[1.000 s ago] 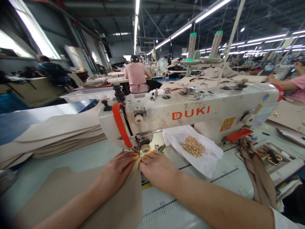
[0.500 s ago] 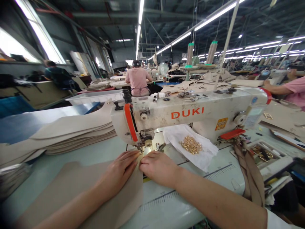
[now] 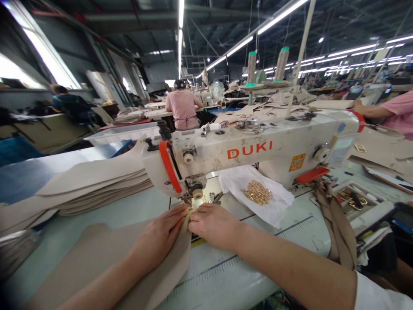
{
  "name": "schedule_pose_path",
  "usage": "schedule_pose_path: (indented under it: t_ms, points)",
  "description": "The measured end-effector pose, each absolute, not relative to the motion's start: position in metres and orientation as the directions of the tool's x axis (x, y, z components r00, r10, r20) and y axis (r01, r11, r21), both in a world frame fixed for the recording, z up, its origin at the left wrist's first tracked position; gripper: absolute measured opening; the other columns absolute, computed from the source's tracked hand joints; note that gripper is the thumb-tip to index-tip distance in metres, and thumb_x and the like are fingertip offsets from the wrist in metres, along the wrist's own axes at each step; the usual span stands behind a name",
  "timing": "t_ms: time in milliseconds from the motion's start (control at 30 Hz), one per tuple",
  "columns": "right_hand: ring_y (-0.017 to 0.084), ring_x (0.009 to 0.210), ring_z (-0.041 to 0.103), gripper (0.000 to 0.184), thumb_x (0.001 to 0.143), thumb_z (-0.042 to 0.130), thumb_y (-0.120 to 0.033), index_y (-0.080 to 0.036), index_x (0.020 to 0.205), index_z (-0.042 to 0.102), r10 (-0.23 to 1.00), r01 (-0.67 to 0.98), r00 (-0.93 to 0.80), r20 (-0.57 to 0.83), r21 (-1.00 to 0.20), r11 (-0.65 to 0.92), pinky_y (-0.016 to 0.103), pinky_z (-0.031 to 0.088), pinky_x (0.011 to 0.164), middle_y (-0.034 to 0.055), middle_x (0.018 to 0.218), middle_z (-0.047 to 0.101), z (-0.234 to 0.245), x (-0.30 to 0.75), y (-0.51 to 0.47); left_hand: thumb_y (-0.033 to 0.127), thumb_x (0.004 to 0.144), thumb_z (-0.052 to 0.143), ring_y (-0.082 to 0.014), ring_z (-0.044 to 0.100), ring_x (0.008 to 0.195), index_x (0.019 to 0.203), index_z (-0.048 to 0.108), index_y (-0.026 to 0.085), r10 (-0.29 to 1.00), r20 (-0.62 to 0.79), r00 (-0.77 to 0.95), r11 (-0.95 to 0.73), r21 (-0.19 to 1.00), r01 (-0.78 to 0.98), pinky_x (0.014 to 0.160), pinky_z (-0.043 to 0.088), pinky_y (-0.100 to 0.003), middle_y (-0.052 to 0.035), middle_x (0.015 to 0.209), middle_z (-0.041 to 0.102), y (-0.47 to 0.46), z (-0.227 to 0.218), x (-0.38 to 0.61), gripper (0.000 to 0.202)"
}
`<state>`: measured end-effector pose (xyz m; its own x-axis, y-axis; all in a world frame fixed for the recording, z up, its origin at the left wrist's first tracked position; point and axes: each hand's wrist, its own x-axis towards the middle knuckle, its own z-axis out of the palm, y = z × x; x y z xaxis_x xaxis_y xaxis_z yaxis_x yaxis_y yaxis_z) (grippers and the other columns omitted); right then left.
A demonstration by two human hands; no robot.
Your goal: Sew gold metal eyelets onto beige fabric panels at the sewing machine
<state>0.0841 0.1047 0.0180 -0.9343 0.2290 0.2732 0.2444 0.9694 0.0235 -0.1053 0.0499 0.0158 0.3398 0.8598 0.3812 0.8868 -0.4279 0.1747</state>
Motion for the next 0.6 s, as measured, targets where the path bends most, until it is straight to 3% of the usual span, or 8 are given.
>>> schedule_pose_path:
  t_ms: [600]
  points:
    - [0.017,0.091,0.057,0.012,0.09,0.05,-0.015,-0.014,0.091,0.062,0.265,0.281,-0.92,0.29,0.014,0.96,0.029,0.04,0.089,0.0063,0.094,0.065,0.017,0.0818,0.1081,0.022,0.091,0.035,-0.0195,0.064,0.102,0.102,0.066,0.015,0.852,0.41,0.325,-0.425,0.178,0.887,0.092,0.053,-0.034,-0.01,0.111,0.069,0.0535,0.0191,-0.1014,0.033]
